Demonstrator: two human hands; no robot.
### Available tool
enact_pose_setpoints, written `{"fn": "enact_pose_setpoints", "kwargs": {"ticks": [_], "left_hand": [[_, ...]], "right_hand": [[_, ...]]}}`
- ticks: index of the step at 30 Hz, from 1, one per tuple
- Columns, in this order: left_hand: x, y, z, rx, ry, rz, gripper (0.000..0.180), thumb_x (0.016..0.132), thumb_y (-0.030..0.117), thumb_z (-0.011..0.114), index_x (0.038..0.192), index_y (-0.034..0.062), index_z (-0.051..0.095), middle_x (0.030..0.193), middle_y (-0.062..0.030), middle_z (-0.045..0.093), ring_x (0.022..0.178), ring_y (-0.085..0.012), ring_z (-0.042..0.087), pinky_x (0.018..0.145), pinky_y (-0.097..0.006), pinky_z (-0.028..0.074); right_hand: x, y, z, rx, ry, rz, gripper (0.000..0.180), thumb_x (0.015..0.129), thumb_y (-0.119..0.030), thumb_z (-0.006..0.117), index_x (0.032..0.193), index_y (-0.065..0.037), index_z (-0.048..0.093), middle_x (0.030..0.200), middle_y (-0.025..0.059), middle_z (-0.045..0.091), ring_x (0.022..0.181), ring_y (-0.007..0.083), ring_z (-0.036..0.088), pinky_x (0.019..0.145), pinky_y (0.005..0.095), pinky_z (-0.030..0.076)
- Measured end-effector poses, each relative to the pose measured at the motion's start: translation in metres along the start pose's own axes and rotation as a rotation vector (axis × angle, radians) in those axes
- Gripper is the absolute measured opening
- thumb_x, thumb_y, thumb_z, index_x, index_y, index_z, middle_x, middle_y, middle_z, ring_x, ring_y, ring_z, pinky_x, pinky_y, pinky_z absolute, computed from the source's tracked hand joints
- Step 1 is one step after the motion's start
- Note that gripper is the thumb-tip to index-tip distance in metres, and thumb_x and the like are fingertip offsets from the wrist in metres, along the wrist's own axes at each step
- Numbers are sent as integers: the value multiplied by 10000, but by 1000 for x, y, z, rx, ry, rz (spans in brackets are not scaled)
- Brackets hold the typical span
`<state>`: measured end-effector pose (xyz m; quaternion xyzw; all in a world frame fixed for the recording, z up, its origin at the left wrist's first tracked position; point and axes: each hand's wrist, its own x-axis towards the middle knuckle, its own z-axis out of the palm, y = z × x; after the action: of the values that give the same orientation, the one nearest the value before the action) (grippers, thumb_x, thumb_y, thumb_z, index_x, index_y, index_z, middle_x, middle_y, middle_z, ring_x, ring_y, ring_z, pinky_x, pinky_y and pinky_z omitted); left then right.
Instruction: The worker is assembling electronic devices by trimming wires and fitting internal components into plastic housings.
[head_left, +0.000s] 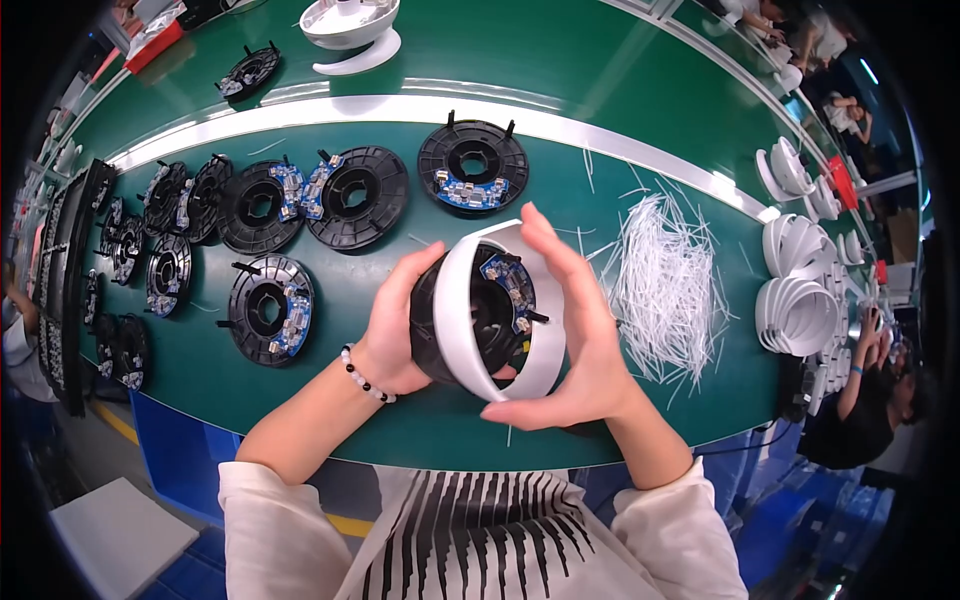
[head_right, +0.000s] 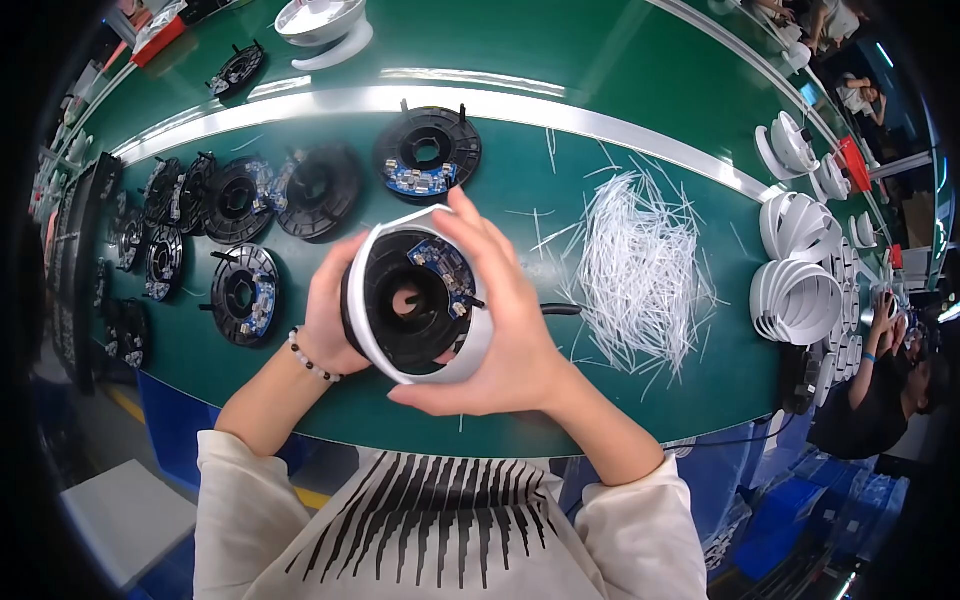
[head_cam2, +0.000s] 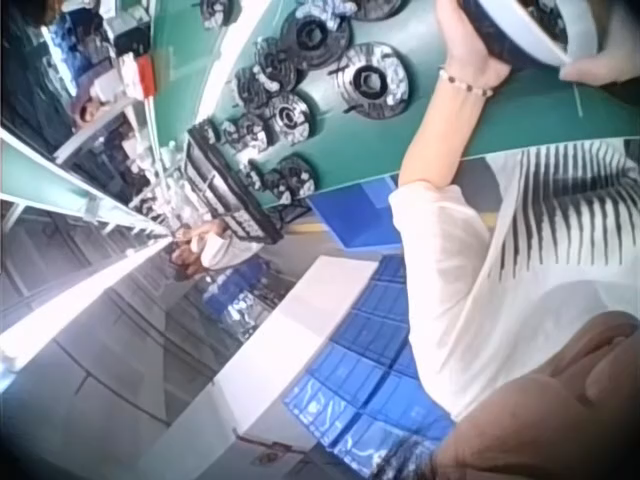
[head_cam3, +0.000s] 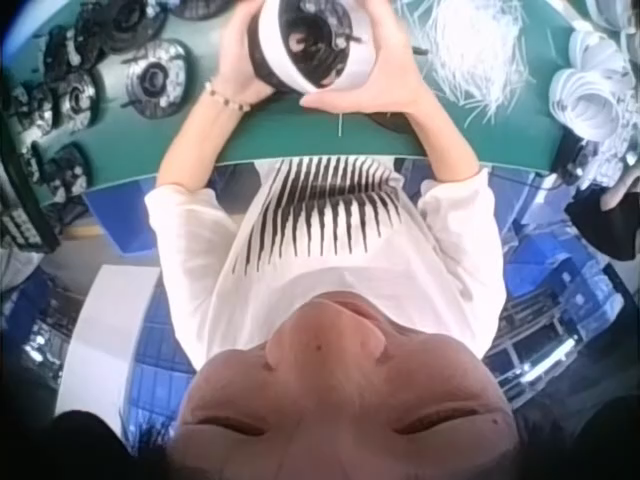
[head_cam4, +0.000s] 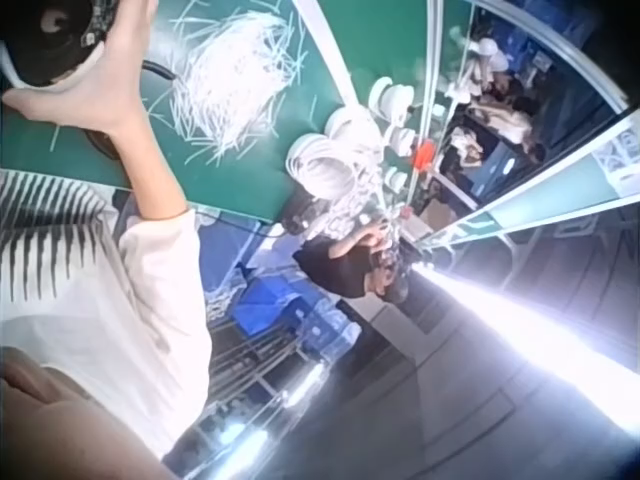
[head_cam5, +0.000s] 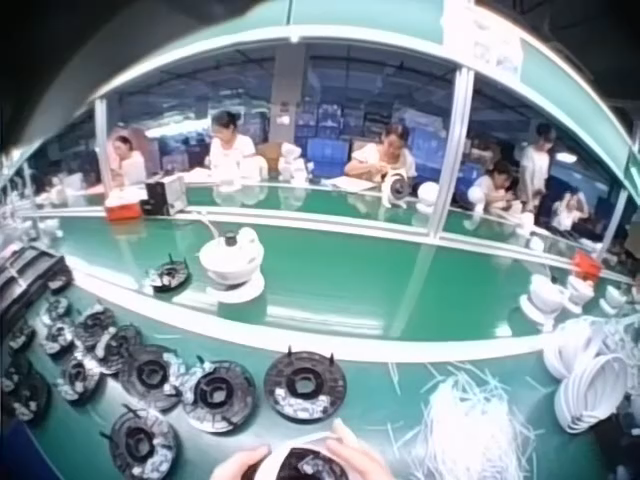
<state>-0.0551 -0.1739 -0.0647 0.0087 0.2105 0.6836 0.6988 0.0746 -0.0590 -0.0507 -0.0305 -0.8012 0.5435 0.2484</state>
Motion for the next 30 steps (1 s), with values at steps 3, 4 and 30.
{"fn": "enact_pose_setpoints", "kwargs": {"ticks": [3,4,30], "left_hand": [[2,-1,-6,-10,73,5,473,864,412,321,1098,48,511,1057,-137,558,906,-258,574,791,-410,485],[1,1,-5,16,130,8,471,861,410,323,1097,49,513,1050,-138,562,896,-260,576,790,-411,485],[-2,-3,2,-68,-33,-37,465,853,417,341,1064,48,528,1003,-114,581,895,-234,568,803,-372,465]], "right_hand": [[0,-6,8,-209,-46,-41,998,448,-290,814,1268,-20,313,1334,302,208,1214,412,269,961,452,259],[0,-6,10,-234,-42,-73,996,449,-292,815,1267,-23,314,1338,302,200,1211,417,268,957,458,259],[1,-4,-10,78,-132,83,1295,379,-261,863,1360,-22,53,1368,238,210,1265,280,252,1024,357,183]]}}
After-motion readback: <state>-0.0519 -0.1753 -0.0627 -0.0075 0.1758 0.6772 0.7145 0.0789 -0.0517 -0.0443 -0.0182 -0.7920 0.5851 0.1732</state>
